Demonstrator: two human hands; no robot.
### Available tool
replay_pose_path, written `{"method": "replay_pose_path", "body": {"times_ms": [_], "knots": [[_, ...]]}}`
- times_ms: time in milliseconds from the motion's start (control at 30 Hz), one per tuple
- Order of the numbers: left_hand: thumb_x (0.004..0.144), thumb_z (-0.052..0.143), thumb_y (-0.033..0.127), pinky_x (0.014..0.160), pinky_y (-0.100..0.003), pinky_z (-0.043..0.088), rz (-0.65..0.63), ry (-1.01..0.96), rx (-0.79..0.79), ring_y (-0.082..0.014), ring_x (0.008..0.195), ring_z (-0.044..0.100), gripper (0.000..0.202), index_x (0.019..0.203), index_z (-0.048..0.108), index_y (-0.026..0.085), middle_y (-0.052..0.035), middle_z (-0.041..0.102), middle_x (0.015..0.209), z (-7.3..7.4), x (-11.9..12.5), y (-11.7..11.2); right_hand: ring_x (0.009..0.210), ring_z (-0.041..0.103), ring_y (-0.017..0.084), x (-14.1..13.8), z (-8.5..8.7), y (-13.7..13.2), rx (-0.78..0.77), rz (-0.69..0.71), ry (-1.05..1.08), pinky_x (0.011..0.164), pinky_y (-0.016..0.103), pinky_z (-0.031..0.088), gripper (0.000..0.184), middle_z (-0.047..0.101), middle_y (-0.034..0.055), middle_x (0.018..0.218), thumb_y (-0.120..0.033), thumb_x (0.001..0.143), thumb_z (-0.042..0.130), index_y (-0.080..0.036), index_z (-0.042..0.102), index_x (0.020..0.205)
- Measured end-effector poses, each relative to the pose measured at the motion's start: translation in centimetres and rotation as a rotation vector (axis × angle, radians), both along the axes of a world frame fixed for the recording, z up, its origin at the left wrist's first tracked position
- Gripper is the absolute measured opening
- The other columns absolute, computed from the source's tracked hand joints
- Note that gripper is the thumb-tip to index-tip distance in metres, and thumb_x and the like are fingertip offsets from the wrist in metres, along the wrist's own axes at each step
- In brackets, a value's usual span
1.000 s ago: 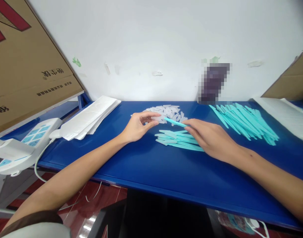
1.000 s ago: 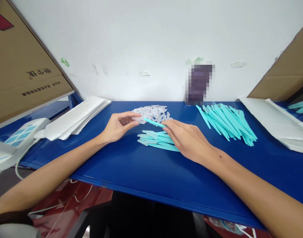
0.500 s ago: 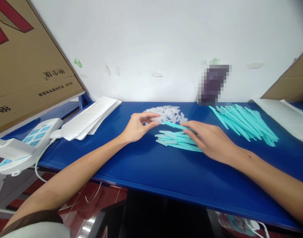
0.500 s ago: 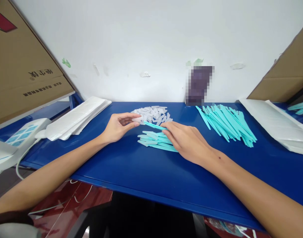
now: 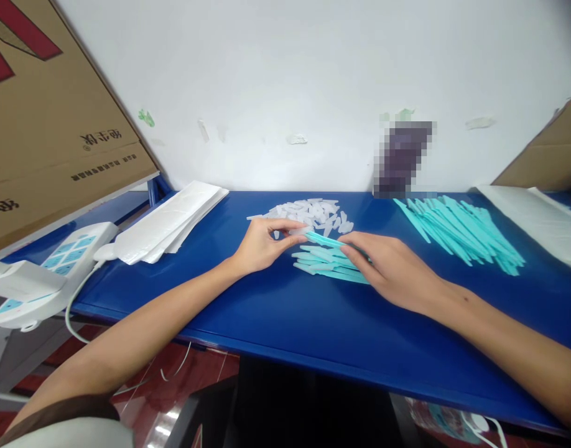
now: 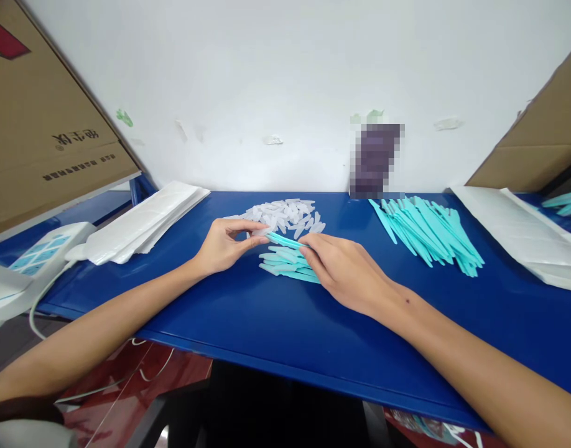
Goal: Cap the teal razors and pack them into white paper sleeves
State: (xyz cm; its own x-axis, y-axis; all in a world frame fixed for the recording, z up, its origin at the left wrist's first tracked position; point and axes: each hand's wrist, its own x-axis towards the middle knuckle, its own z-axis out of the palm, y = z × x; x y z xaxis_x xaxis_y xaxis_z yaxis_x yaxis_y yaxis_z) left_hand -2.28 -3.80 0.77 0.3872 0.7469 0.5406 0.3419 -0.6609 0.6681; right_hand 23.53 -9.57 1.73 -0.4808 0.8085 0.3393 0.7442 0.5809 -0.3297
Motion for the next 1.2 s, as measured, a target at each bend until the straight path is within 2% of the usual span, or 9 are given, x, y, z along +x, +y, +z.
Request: {"method": "replay_pose_path", "body": {"times_ms": [167, 333, 467, 700, 833, 1200], "knots": [[0.088, 0.073, 0.042, 0.07, -0.028, 0.056, -0.006, 0.083, 0.078, -0.0197, 0.078, 0.073, 0.025, 0.093, 0.082, 0.019, -0.0065, 0.08, 0.09, 0.33, -0.02, -0.11, 0.074, 0.066, 0.021, -0.11, 0.16, -0.15, 0.008, -0.026, 0.012, 0.063, 0.031, 0.043, 0.031, 0.073, 0.0059, 0.091, -0.038, 0.105, 0.036, -0.021, 0.062, 0.105], [0.091, 0.068, 0.046, 0.065, -0.026, 0.056, 0.008, 0.041, -0.027, -0.0168, 0.068, 0.071, 0.032, 0.09, 0.08, 0.016, -0.0055, 0.078, 0.078, 0.11, 0.18, -0.04, 0.065, 0.063, 0.02, -0.17, 0.33, -0.21, 0.015, -0.054, 0.038, 0.057, 0.029, 0.04, 0.026, 0.07, 0.0043, 0.081, -0.038, 0.104, 0.039, -0.022, 0.059, 0.102], [0.091, 0.069, 0.045, 0.064, -0.025, 0.056, -0.002, 0.017, -0.102, -0.0156, 0.067, 0.07, 0.032, 0.084, 0.079, 0.015, -0.0051, 0.077, 0.074, -0.08, 0.26, 0.05, 0.061, 0.061, 0.018, -0.18, 0.33, -0.15, 0.012, -0.058, 0.049, 0.055, 0.028, 0.038, 0.022, 0.068, 0.0025, 0.076, -0.038, 0.103, 0.041, -0.022, 0.056, 0.1], [0.089, 0.072, 0.043, 0.067, -0.026, 0.059, -0.044, 0.006, -0.148, -0.0173, 0.071, 0.073, 0.029, 0.092, 0.08, 0.016, -0.0057, 0.078, 0.078, -0.3, 0.02, 0.16, 0.065, 0.061, 0.019, -0.05, 0.22, -0.15, 0.016, -0.048, 0.045, 0.06, 0.03, 0.04, 0.029, 0.068, 0.0031, 0.079, -0.039, 0.105, 0.036, -0.022, 0.06, 0.105], [0.088, 0.072, 0.043, 0.066, -0.026, 0.059, -0.058, 0.002, -0.152, -0.0175, 0.071, 0.073, 0.029, 0.093, 0.08, 0.016, -0.0058, 0.078, 0.078, -0.31, 0.02, 0.13, 0.064, 0.06, 0.019, 0.08, 0.29, -0.24, 0.002, -0.034, 0.044, 0.06, 0.031, 0.04, 0.032, 0.067, 0.0026, 0.077, -0.041, 0.105, 0.036, -0.023, 0.061, 0.101], [0.089, 0.07, 0.038, 0.059, -0.024, 0.053, -0.067, 0.093, -0.151, -0.0144, 0.062, 0.069, 0.025, 0.091, 0.08, 0.015, -0.0053, 0.077, 0.074, 0.64, 0.0, -0.1, 0.068, 0.063, 0.02, 0.08, 0.62, -0.47, -0.029, -0.001, 0.05, 0.062, 0.032, 0.041, 0.032, 0.07, 0.0043, 0.082, -0.037, 0.105, 0.038, -0.022, 0.063, 0.092]]}}
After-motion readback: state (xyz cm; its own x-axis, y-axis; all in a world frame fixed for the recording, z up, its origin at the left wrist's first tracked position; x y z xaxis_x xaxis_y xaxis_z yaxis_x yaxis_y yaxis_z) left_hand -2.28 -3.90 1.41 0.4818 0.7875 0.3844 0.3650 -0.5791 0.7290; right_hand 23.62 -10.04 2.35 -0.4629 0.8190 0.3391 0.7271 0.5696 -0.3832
